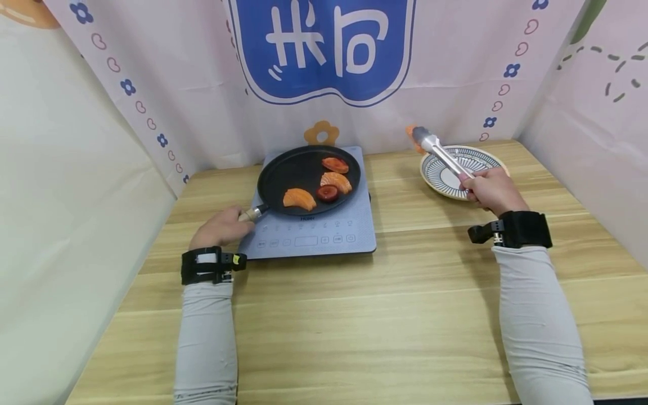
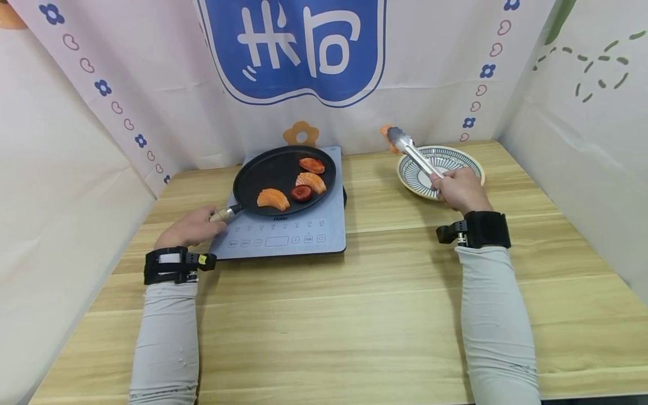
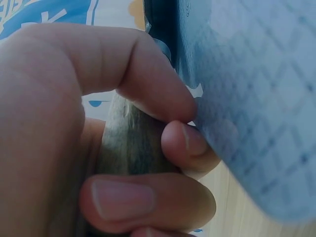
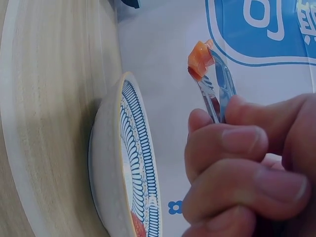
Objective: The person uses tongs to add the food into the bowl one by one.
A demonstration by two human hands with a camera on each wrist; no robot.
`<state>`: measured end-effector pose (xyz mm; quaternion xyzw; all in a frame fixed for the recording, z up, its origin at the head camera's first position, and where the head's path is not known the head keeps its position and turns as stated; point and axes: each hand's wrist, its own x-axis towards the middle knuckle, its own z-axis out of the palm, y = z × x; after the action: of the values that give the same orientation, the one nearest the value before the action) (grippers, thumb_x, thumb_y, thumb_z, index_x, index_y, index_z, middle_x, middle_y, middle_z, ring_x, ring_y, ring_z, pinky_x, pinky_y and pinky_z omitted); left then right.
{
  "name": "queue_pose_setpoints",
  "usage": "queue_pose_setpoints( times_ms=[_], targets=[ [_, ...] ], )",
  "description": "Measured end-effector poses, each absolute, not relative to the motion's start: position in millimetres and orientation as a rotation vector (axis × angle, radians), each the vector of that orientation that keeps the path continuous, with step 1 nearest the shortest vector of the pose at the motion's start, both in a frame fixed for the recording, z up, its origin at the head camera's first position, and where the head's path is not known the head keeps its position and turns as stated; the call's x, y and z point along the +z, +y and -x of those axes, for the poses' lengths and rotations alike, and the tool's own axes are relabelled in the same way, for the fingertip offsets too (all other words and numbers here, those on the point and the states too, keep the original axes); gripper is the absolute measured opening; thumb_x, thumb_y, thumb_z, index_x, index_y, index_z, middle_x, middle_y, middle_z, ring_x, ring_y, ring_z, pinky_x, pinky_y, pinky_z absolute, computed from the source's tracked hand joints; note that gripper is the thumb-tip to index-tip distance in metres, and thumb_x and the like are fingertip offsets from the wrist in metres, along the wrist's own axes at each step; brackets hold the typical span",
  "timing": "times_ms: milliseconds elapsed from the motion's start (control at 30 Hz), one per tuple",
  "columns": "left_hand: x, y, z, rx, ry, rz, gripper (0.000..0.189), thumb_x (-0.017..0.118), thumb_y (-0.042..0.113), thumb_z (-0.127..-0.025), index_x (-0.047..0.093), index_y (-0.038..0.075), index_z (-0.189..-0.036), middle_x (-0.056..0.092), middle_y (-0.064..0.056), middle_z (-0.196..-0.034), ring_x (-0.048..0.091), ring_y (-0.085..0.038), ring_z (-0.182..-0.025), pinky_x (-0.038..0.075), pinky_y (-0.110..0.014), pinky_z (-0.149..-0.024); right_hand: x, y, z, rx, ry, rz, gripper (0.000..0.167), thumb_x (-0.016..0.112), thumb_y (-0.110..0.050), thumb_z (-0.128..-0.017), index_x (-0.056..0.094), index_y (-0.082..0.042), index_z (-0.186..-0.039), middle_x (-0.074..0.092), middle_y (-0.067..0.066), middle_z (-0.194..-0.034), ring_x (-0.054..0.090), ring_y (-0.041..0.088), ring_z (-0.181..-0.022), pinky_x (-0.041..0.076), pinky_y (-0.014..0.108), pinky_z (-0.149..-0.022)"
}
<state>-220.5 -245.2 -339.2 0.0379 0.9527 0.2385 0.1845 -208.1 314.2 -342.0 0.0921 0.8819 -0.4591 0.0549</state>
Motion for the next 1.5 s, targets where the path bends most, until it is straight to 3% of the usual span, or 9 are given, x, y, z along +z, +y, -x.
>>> queue_pose_setpoints(
  times_ms=[1500],
  targets=[
    [-339,-246,218,0.681,2.69,-0.122,0.034,0.056,0.03,-0.1,0.054,0.001,-0.116,0.057,-0.011,-0.096,0.054,-0.024,-0.083,0.046,-0.032,-0.068,-331,296,205,-1.473,2.71,-0.188,0.049,0.052,-0.038,-0.11,0.064,0.008,-0.123,0.056,-0.005,-0.068,0.044,0.006,-0.056,0.036,0.025,-0.049]
  ],
)
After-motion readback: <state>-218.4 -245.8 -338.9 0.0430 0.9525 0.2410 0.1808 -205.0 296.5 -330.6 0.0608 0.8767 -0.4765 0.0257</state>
